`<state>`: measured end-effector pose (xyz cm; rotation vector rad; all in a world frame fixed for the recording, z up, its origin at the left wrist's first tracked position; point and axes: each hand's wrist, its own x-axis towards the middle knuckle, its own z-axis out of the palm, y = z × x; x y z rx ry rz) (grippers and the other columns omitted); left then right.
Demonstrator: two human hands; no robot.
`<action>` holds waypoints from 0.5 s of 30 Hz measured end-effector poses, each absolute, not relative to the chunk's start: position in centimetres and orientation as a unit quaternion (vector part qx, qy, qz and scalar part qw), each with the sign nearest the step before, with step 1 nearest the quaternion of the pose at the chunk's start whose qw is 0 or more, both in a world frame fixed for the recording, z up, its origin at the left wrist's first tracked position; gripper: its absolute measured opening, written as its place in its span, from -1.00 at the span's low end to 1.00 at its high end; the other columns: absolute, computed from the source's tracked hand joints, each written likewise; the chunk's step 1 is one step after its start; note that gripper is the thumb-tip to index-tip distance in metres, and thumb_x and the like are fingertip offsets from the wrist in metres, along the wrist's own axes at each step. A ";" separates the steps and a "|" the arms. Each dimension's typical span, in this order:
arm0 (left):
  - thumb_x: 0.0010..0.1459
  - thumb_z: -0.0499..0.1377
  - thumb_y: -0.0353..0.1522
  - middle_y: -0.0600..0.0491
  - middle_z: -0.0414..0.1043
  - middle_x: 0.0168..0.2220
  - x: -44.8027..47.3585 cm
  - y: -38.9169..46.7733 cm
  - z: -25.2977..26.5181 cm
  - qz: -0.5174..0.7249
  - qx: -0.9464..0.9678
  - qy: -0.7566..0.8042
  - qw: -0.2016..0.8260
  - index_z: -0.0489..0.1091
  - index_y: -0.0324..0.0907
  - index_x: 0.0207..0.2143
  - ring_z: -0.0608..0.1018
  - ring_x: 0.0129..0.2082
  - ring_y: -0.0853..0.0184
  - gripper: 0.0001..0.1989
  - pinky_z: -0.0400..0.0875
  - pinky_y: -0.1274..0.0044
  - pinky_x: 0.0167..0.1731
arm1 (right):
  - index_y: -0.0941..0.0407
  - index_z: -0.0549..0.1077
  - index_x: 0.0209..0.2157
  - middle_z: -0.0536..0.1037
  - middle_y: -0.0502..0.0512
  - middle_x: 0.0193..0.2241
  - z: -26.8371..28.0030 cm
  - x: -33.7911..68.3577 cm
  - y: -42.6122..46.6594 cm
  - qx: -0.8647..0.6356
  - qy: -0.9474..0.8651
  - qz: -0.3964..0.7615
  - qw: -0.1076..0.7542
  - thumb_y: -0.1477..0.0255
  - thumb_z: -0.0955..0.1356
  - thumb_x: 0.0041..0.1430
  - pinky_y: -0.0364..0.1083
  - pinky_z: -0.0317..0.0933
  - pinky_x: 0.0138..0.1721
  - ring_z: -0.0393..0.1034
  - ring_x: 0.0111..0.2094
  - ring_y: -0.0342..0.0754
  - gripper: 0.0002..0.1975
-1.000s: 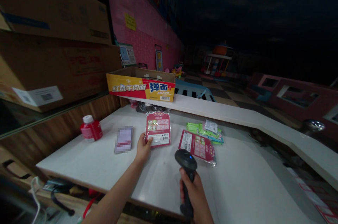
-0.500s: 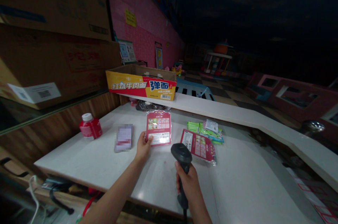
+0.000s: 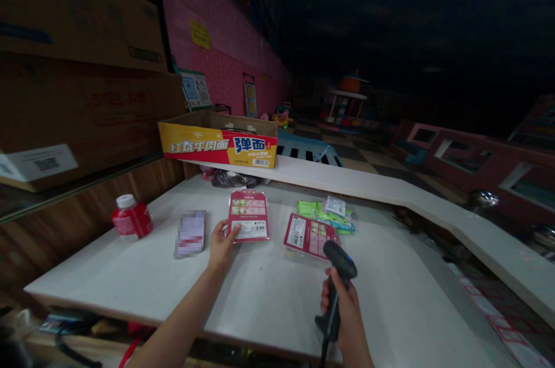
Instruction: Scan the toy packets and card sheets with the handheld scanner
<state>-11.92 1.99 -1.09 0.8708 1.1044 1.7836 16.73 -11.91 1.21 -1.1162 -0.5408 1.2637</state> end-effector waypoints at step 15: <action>-0.19 0.36 -0.11 0.02 0.55 -0.44 -7.5 3.0 5.2 0.700 0.392 0.392 0.450 0.44 -0.27 -0.34 0.58 -0.43 0.25 -0.55 0.49 0.44 -0.36 | 0.11 0.35 -0.36 0.22 -0.17 -0.62 -1.3 25.8 -13.2 -0.261 -0.051 0.596 0.757 0.32 0.51 -0.09 -0.32 0.10 -0.72 0.09 -0.67 -0.29 -0.67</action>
